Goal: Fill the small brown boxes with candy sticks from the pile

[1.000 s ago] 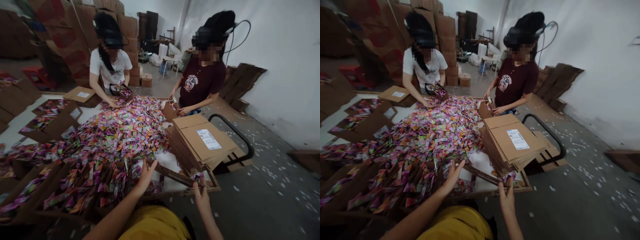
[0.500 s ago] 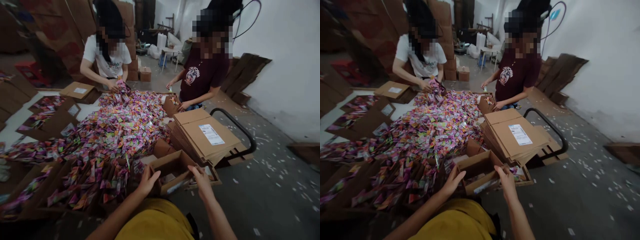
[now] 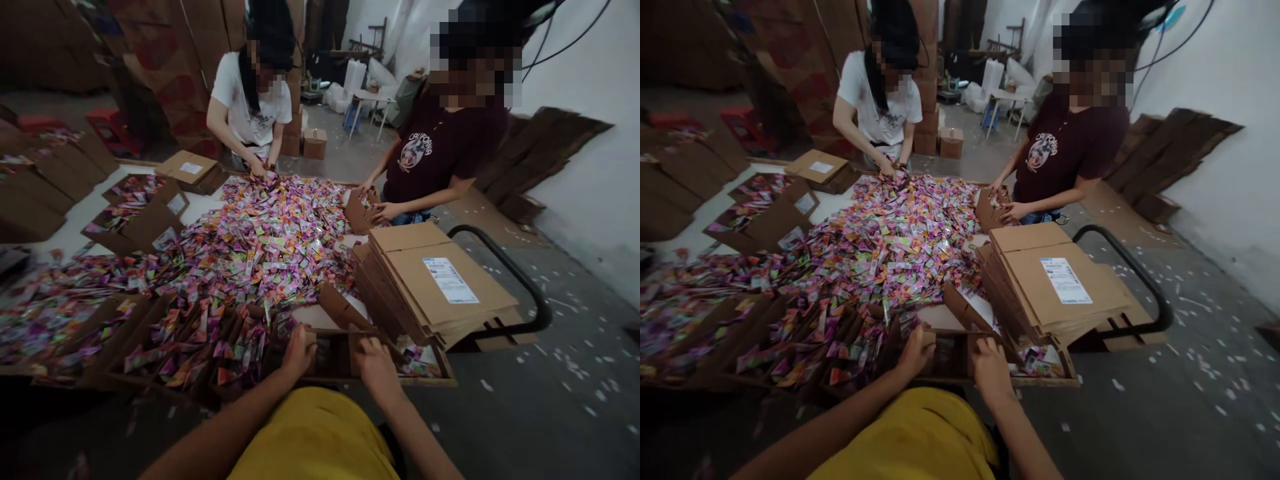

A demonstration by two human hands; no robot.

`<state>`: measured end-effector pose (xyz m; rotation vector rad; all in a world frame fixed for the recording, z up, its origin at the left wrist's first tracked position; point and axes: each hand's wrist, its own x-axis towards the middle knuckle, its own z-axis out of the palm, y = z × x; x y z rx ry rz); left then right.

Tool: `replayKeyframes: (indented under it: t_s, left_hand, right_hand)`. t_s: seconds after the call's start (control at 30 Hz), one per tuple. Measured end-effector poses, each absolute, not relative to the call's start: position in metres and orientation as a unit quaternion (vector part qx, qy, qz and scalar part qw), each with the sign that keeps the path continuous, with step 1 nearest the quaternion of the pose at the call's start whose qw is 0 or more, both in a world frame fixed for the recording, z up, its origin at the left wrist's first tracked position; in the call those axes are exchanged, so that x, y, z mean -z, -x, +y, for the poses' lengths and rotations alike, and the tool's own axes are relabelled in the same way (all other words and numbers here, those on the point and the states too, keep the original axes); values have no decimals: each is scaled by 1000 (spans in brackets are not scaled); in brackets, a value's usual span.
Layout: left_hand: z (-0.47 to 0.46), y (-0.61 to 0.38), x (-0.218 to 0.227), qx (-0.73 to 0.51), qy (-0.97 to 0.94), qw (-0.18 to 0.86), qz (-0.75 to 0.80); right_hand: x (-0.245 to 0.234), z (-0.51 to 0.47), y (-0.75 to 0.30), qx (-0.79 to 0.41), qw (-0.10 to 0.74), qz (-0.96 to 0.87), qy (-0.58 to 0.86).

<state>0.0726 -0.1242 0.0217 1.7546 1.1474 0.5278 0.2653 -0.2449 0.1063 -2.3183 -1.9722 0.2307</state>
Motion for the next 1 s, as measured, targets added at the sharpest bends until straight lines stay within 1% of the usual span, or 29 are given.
replayKeyframes:
  t_s: [0.1,0.17,0.27,0.33,0.43,0.5,0.57,0.63,0.67,0.77,0.83,0.9,0.93,1.0]
  left_hand:
    - [-122,-67,-36,-275,-713,470,441]
    - [-121,-62,-57,-280,-742,471,387]
    - [-119,-53,-89,-206,-804,445,336]
    - [-118,-47,-100,-154,-848,380,335]
    - [-117,-45,-99,-128,-892,284,328]
    - [-114,-49,-93,-102,-909,253,316]
    - [-113,-52,-86,-70,-919,242,302]
    - [-115,-53,-82,-67,-918,257,295]
    - [-117,-51,-80,-77,-914,274,290]
    - [-122,-38,-78,-98,-889,354,273]
    - [-124,-30,-78,-74,-874,399,268]
    - [-125,-28,-79,-43,-871,407,271]
    - [-126,-31,-80,-35,-876,394,275]
    - [-128,-42,-79,-35,-892,348,287]
  right_hand:
    - [-95,-235,-271,-158,21,-676,719]
    - [-79,-235,-277,-154,32,-670,725]
    - [-58,-237,-285,-89,60,-628,771]
    - [-52,-236,-287,-22,71,-603,794]
    - [-57,-234,-282,75,87,-614,781]
    - [-67,-235,-277,114,121,-632,757]
    - [-80,-239,-273,130,175,-626,749]
    - [-92,-245,-271,107,210,-637,734]
    - [-96,-247,-271,68,207,-666,713]
    - [-98,-253,-274,-106,164,-768,610]
    - [-92,-252,-277,-165,168,-774,587]
    - [-84,-244,-275,-153,177,-753,615]
    - [-80,-238,-273,-134,166,-744,632]
    - [-74,-223,-262,-85,118,-728,670]
